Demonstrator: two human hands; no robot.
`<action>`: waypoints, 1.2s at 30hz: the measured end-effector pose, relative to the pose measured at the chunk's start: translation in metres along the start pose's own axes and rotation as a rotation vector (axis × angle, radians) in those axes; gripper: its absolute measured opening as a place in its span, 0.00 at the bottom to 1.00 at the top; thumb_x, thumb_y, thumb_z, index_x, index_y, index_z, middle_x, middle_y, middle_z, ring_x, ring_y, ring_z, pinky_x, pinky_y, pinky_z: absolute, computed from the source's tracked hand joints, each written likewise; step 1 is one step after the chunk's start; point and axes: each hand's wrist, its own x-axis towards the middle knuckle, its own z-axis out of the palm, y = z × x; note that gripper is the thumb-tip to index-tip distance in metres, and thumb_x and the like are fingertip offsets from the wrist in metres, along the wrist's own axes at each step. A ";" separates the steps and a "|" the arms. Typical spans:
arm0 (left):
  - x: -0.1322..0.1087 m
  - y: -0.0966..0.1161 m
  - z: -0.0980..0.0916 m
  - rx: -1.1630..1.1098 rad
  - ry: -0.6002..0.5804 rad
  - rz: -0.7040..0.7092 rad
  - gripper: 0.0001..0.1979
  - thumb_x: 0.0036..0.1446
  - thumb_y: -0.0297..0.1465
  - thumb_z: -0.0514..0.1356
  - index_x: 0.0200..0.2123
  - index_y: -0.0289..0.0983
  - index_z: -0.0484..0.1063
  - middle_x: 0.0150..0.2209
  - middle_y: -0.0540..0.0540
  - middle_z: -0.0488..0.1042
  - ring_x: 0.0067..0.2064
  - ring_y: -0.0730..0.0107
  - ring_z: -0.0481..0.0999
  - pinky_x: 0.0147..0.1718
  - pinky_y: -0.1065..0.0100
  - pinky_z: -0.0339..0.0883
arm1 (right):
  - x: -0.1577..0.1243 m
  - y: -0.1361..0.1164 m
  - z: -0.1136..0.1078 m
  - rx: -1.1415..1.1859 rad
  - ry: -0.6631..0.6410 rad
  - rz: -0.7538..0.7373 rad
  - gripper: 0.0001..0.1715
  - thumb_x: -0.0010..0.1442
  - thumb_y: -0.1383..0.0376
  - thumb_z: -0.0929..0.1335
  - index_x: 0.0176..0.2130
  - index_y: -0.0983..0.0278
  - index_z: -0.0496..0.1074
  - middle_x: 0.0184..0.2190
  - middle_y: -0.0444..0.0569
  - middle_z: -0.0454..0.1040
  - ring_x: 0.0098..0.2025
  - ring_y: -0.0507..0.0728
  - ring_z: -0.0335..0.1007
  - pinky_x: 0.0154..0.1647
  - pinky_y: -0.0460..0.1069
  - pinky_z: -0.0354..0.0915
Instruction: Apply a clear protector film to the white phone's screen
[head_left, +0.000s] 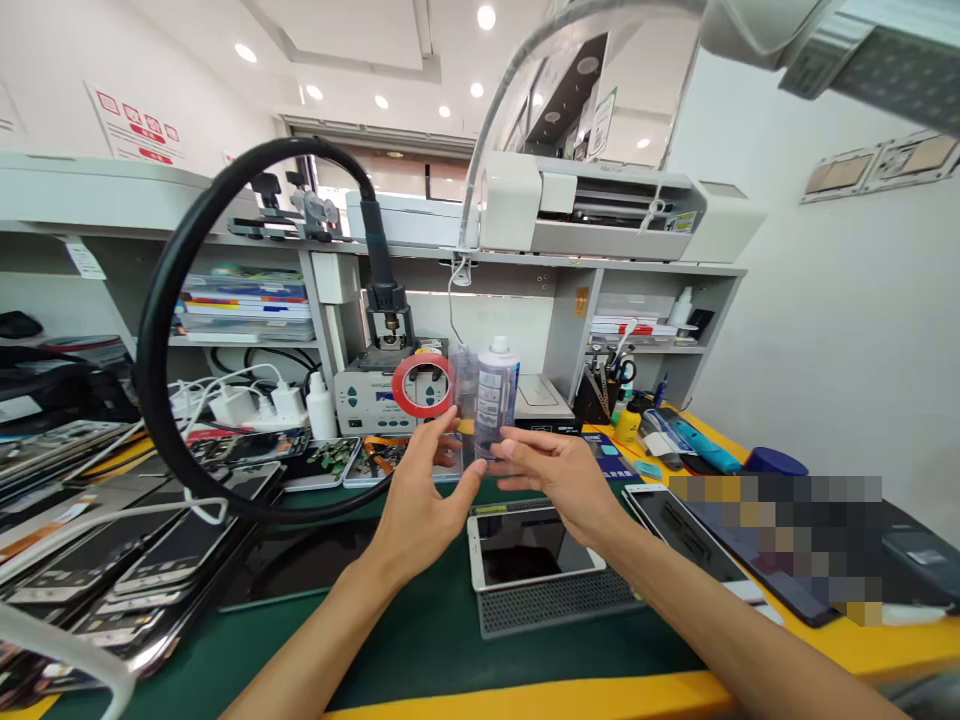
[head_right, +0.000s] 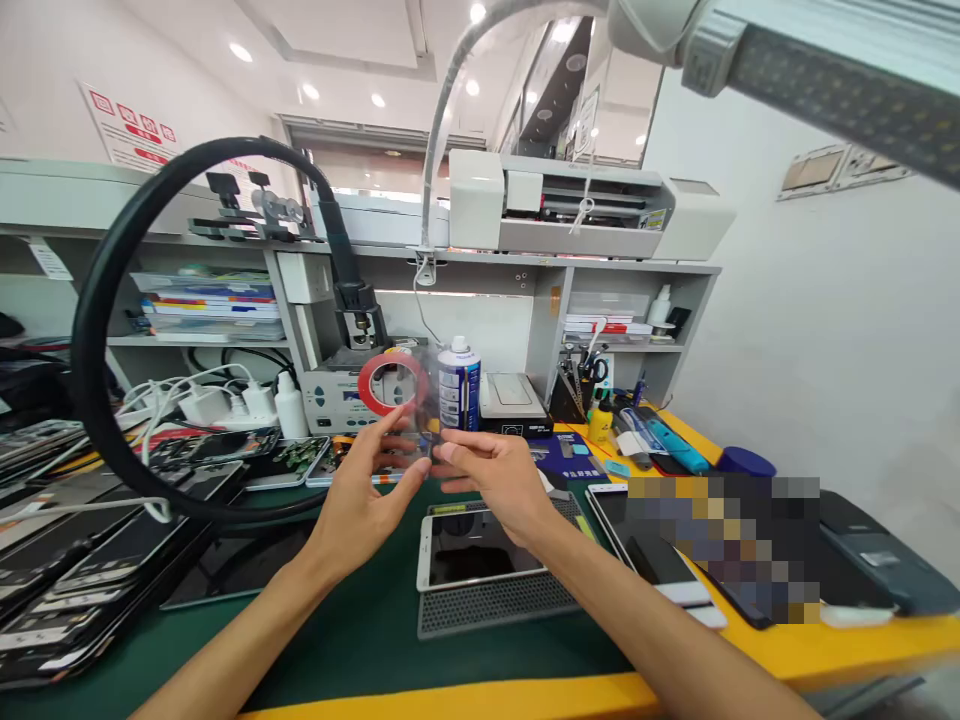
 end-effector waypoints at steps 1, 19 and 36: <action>0.000 -0.001 0.000 -0.010 0.018 -0.010 0.30 0.65 0.41 0.61 0.67 0.46 0.57 0.60 0.41 0.65 0.53 0.58 0.72 0.48 0.59 0.71 | 0.001 0.001 0.004 -0.018 -0.050 -0.002 0.26 0.55 0.61 0.79 0.51 0.69 0.80 0.43 0.57 0.83 0.44 0.65 0.82 0.43 0.56 0.80; 0.005 -0.001 -0.006 -0.256 -0.137 -0.272 0.41 0.58 0.45 0.68 0.69 0.47 0.53 0.63 0.39 0.65 0.55 0.53 0.74 0.46 0.56 0.76 | 0.003 0.006 0.013 -0.359 -0.200 -0.234 0.23 0.61 0.61 0.72 0.54 0.68 0.78 0.39 0.51 0.84 0.41 0.61 0.82 0.46 0.56 0.79; 0.012 0.004 -0.014 -0.678 -0.059 -0.387 0.31 0.55 0.40 0.64 0.59 0.36 0.61 0.49 0.38 0.76 0.43 0.54 0.83 0.49 0.48 0.74 | 0.005 0.003 0.001 -0.398 -0.039 -0.185 0.21 0.60 0.59 0.72 0.50 0.68 0.79 0.38 0.53 0.83 0.39 0.63 0.83 0.41 0.57 0.80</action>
